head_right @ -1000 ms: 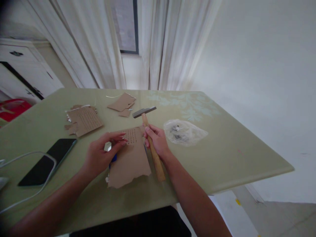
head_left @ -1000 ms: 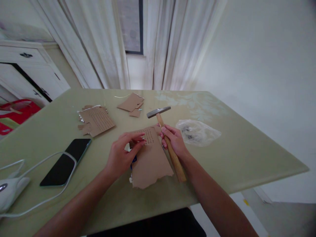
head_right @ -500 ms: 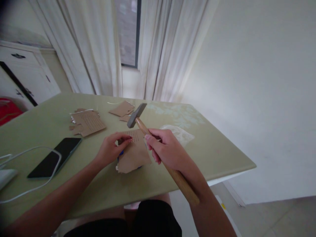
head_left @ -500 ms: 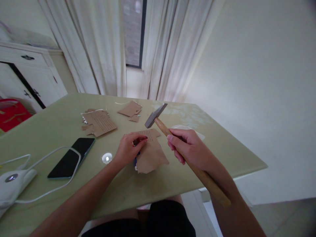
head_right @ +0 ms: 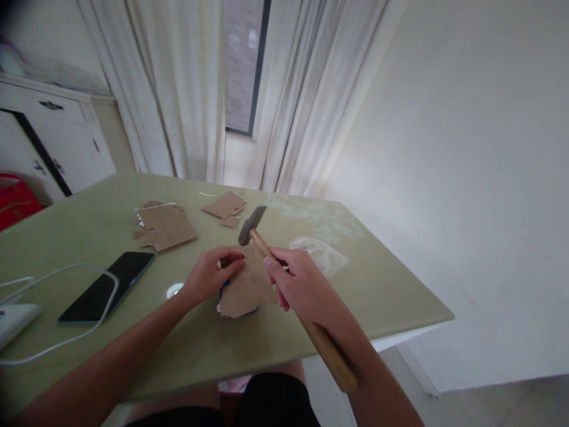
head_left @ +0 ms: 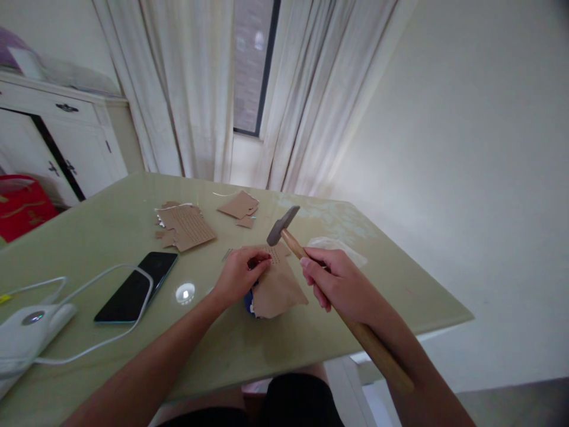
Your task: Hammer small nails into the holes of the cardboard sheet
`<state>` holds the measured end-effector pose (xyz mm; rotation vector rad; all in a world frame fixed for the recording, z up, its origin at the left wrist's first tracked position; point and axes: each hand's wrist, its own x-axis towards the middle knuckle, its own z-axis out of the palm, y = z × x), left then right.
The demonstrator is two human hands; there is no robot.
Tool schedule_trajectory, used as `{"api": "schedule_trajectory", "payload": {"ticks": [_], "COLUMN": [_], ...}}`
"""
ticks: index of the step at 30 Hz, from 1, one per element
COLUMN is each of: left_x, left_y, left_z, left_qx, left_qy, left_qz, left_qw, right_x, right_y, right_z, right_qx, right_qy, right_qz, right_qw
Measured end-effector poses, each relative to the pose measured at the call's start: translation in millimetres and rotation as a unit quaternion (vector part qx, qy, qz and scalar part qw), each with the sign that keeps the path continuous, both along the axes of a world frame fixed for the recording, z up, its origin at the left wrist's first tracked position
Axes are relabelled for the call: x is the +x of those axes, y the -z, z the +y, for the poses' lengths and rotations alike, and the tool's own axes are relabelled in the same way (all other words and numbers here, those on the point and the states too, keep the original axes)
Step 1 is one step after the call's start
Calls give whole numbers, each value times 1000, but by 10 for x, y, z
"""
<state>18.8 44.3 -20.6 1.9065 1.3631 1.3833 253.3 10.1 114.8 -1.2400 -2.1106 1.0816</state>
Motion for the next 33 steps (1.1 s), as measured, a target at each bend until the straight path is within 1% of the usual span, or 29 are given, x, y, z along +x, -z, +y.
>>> {"api": "schedule_trajectory", "payload": {"ticks": [4, 8, 10, 15, 17, 20, 23, 25, 29, 33], "left_x": [3, 3, 3, 4, 3, 3, 6, 9, 8, -1], "left_y": [-23, -20, -19, -30, -26, -10, 0, 1, -2, -1], "left_z": [-8, -13, -14, -12, -10, -13, -28, -39, -48, -42], "left_qx": [-2, -5, -3, 5, 6, 4, 11, 14, 0, -2], "left_qy": [7, 9, 8, 10, 10, 3, -31, -50, -46, -36], "left_qz": [6, 5, 8, 24, 28, 35, 57, 83, 115, 122], "left_qw": [1000, 1000, 1000, 1000, 1000, 999, 998, 995, 992, 992], "right_x": [-10, 10, 18, 33, 46, 73, 95, 98, 62, 15], "right_y": [55, 34, 56, 146, 123, 32, -38, -37, 86, 236], "right_z": [11, -2, -10, -30, -49, -87, -122, -134, -117, -66], "right_qx": [-29, -3, 2, -29, -21, 4, 8, 8, 10, -13], "right_qy": [-11, 13, 24, 11, 17, 24, 29, 33, 33, 8], "right_qz": [-33, 3, 9, -32, -17, 8, 21, 24, 12, -51], "right_qw": [999, 1000, 1000, 999, 999, 1000, 999, 999, 999, 999]}}
